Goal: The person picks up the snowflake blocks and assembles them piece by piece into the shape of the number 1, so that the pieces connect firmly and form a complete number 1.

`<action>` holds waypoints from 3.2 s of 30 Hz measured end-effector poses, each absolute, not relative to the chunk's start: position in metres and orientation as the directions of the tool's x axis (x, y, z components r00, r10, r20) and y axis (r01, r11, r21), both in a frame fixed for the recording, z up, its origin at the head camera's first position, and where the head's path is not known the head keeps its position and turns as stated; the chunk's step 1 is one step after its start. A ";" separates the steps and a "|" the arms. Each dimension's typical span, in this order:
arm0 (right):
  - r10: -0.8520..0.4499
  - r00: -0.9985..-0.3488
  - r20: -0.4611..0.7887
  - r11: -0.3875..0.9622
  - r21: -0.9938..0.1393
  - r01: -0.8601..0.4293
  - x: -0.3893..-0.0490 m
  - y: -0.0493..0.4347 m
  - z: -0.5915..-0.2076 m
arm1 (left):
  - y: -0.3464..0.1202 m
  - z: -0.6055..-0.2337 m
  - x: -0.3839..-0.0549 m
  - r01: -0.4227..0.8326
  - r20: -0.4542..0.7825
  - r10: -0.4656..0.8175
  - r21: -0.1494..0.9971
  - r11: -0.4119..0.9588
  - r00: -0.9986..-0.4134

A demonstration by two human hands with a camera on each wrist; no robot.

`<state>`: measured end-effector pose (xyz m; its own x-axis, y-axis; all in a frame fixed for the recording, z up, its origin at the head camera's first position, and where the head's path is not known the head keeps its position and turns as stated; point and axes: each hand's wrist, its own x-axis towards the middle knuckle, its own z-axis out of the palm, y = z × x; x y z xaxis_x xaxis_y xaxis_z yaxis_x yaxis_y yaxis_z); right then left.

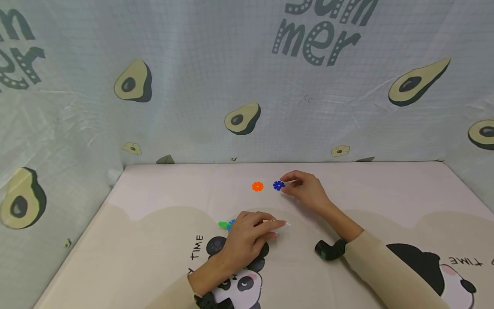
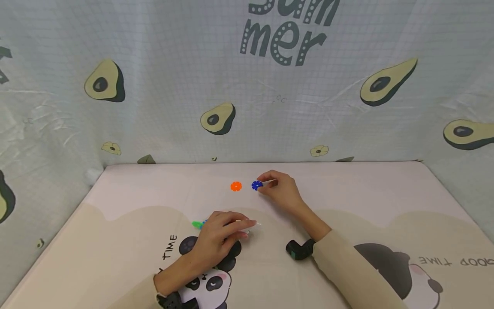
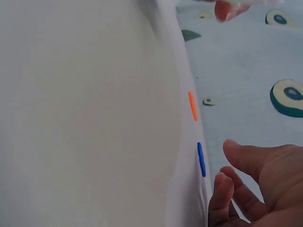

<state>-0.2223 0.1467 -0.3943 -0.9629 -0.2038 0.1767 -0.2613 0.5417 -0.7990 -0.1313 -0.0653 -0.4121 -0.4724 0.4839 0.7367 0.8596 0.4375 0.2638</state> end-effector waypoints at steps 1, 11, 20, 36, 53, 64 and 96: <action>-0.199 -0.963 0.181 0.548 -0.795 -0.262 -0.224 0.146 -0.395 | -0.066 -0.412 -0.131 0.859 0.738 0.482 0.262 0.439 -0.471; -0.189 -0.962 0.199 0.576 -0.771 -0.273 -0.230 0.133 -0.403 | -0.067 -0.413 -0.132 0.848 0.726 0.471 0.302 0.436 -0.501; -0.171 -0.958 0.231 0.602 -0.745 -0.287 -0.230 0.129 -0.401 | -0.066 -0.414 -0.133 0.847 0.725 0.469 0.309 0.433 -0.504; -0.220 -0.962 0.163 0.666 -0.696 -0.270 -0.229 0.130 -0.396 | -0.066 -0.414 -0.132 0.844 0.723 0.467 0.314 0.434 -0.509; -0.274 -0.942 0.195 0.640 -0.694 -0.330 -0.215 0.144 -0.394 | -0.066 -0.414 -0.132 0.843 0.722 0.465 0.321 0.431 -0.512; -0.326 -0.920 0.216 0.601 -0.704 -0.378 -0.196 0.154 -0.384 | -0.067 -0.413 -0.131 0.850 0.732 0.465 0.305 0.430 -0.498; -0.424 -0.901 -0.089 0.314 -0.948 -0.054 -0.154 0.184 -0.376 | -0.067 -0.413 -0.134 0.842 0.726 0.462 0.310 0.441 -0.509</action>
<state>-0.1543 0.1836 -0.3763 -0.9014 -0.4237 -0.0892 -0.0538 0.3139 -0.9479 -0.1340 -0.0671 -0.4131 -0.5089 0.4619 0.7264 0.8423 0.4411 0.3097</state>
